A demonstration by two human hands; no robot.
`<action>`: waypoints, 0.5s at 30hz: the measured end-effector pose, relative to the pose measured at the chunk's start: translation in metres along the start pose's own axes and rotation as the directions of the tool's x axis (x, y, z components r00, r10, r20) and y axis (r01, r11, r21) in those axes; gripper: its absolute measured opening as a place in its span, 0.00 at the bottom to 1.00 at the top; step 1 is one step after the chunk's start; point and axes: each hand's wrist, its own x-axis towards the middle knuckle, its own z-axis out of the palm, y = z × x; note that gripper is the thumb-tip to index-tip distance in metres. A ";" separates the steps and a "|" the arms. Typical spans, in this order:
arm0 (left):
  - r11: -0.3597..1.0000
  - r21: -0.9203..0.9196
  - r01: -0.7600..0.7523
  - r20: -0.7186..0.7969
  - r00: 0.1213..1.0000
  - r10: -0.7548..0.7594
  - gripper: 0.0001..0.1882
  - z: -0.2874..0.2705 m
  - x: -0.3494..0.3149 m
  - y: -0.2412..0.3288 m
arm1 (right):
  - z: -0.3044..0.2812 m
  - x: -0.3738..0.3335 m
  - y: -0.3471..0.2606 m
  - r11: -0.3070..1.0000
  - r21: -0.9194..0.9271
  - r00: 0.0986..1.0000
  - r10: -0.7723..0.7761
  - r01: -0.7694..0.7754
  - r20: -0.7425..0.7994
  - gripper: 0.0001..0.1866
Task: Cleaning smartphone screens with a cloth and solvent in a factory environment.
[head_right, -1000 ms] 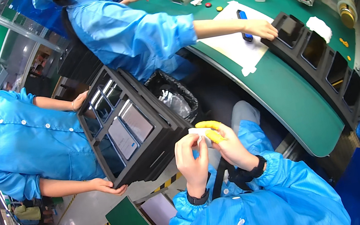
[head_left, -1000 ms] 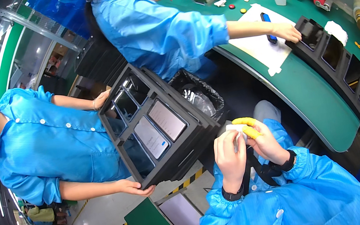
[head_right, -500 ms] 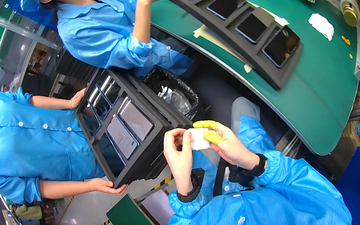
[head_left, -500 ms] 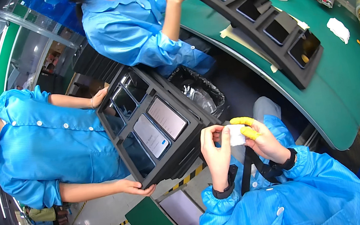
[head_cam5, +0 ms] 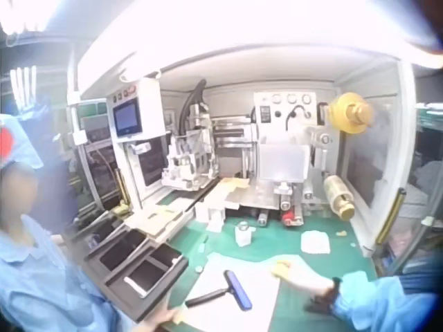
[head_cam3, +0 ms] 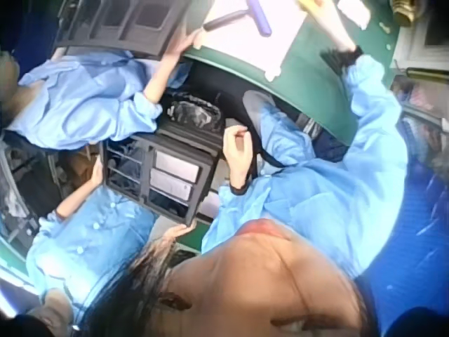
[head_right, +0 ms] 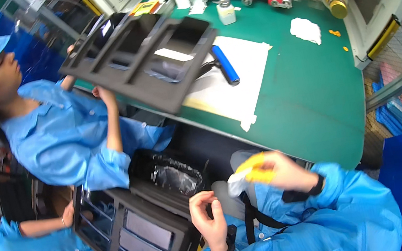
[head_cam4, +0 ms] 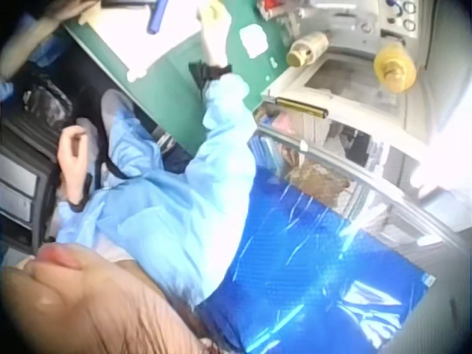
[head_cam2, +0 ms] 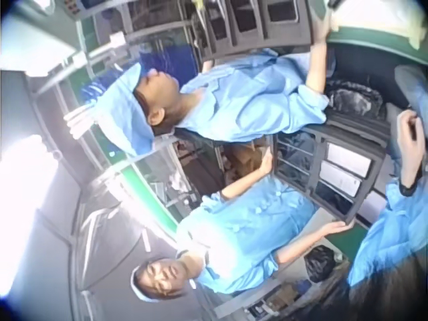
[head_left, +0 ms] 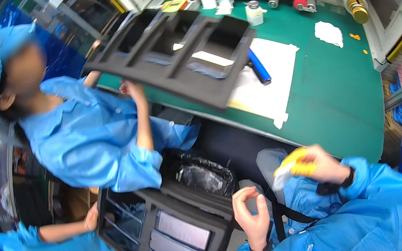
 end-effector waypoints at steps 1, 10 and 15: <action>1.000 0.030 0.000 0.037 0.999 -0.001 0.09 0.003 0.004 0.004 | -0.021 0.014 -0.015 0.999 0.002 0.994 -0.045 0.046 -0.104 0.14; 0.958 0.246 0.150 0.118 0.976 -0.183 0.07 0.012 0.051 0.062 | -0.301 0.285 -0.078 0.869 -0.445 0.706 -0.454 0.217 -0.543 0.16; 0.918 0.330 0.221 -0.017 0.974 -0.228 0.03 0.027 0.086 0.119 | -0.325 0.345 -0.086 0.607 -0.795 0.640 -0.618 0.018 -0.457 0.14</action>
